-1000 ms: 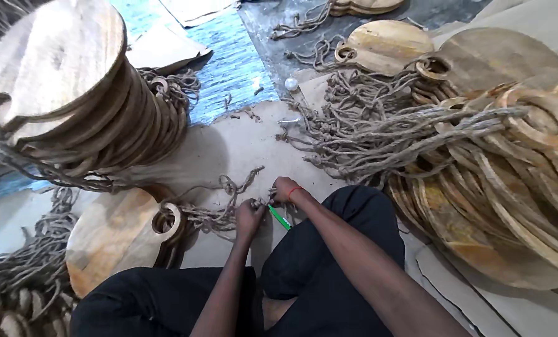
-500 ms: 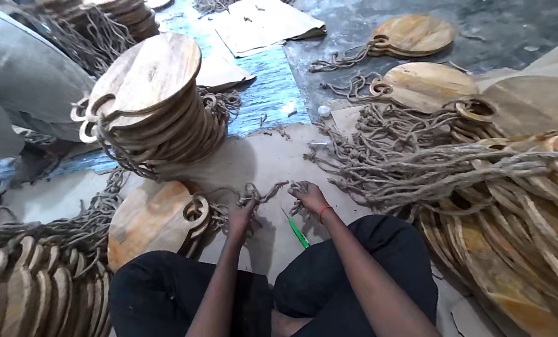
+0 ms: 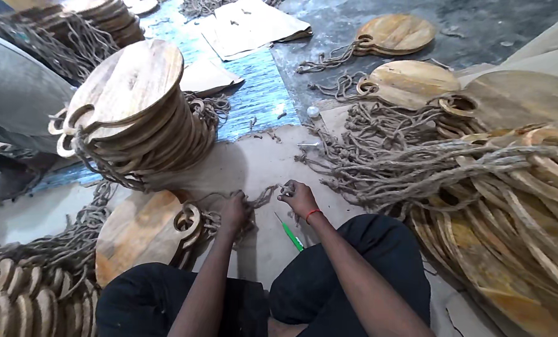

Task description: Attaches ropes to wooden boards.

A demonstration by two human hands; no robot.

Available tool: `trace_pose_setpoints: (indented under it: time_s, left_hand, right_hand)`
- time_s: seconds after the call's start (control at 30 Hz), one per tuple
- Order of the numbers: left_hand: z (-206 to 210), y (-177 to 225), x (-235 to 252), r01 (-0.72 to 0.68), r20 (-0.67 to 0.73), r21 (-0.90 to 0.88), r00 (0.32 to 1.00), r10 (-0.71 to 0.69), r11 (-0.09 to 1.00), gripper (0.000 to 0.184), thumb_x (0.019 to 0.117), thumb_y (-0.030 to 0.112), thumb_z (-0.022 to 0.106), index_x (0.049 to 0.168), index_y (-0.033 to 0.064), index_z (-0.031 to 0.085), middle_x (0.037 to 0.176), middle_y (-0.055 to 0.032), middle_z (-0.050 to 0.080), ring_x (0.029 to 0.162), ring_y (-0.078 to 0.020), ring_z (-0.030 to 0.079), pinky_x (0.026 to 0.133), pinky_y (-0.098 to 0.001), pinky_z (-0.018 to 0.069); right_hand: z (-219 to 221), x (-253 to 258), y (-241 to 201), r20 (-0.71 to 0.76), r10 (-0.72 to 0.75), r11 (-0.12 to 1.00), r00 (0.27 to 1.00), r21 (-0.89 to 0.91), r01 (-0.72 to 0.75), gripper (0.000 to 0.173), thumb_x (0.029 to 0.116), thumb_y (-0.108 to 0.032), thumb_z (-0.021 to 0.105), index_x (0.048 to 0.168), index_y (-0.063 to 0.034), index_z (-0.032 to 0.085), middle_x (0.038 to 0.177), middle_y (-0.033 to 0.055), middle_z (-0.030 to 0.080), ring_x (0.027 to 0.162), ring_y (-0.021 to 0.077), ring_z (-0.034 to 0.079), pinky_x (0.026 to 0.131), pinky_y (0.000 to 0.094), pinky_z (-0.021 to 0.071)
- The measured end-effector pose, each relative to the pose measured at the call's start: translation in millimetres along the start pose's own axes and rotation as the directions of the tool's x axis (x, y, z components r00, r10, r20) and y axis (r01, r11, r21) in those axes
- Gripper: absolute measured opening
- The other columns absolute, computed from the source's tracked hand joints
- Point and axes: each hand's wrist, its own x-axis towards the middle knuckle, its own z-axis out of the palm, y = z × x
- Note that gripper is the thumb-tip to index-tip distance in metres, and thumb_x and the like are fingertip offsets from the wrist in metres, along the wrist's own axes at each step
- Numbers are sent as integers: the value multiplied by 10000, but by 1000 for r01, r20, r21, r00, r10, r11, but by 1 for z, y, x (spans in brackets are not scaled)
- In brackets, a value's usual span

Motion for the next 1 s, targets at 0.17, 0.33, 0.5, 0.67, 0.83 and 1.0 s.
trace_pose_setpoints:
  time_s: [0.17, 0.33, 0.5, 0.67, 0.83, 1.0]
  left_hand:
    - [6, -9, -18, -32, -88, -143, 996, 19, 989, 323, 910, 142, 759, 1194, 21, 666, 1156, -223, 696, 1091, -419, 674, 948, -613, 526]
    - [2, 11, -56, -173, -247, -486, 967, 55, 857, 315, 841, 97, 811, 1104, 1, 667, 885, -152, 706, 779, -273, 700, 756, -499, 586]
    - [13, -3, -82, -252, -335, -847, 937, -102, 468, 281, 791, -12, 783, 1037, -26, 648, 824, -83, 696, 683, -149, 675, 653, -333, 593]
    - [4, -6, -87, -281, -313, -881, 949, -23, 381, 286, 803, -28, 777, 1064, -15, 659, 856, -87, 717, 707, -163, 694, 660, -331, 606]
    - [-8, -23, -90, -399, -520, -809, 828, -209, 431, 353, 809, -44, 735, 1149, -27, 641, 958, -81, 723, 705, -127, 672, 647, -293, 585]
    - [7, -6, -90, -527, -634, -691, 771, -66, 495, 399, 845, -23, 753, 1223, -8, 626, 1041, -59, 734, 805, -80, 693, 741, -254, 595]
  right_hand:
    - [12, 4, -12, 30, -276, 961, 961, -15, 276, 308, 826, -30, 845, 1091, -1, 691, 1028, 187, 673, 827, 335, 659, 728, 517, 560]
    - [28, -9, -25, 176, -547, 809, 819, -143, 571, 473, 814, 87, 708, 1269, -44, 705, 1350, 130, 663, 1067, 305, 712, 909, 502, 589]
    - [23, -16, -41, 384, -407, 849, 829, -175, 498, 441, 915, -87, 727, 1353, -108, 677, 1108, 151, 752, 975, 322, 730, 906, 541, 559]
    - [14, -13, -32, 495, -138, 973, 858, -96, 212, 280, 994, -217, 689, 1227, -62, 705, 977, 120, 737, 840, 224, 693, 819, 432, 556]
    - [-12, -6, -27, 422, 25, 988, 906, -147, 41, 285, 1014, -214, 661, 1239, -41, 680, 957, 203, 688, 767, 311, 656, 719, 499, 546]
    - [-12, -10, -33, 496, 50, 938, 867, -320, 129, 369, 984, -394, 700, 1116, -50, 713, 878, 167, 680, 739, 292, 645, 698, 493, 535]
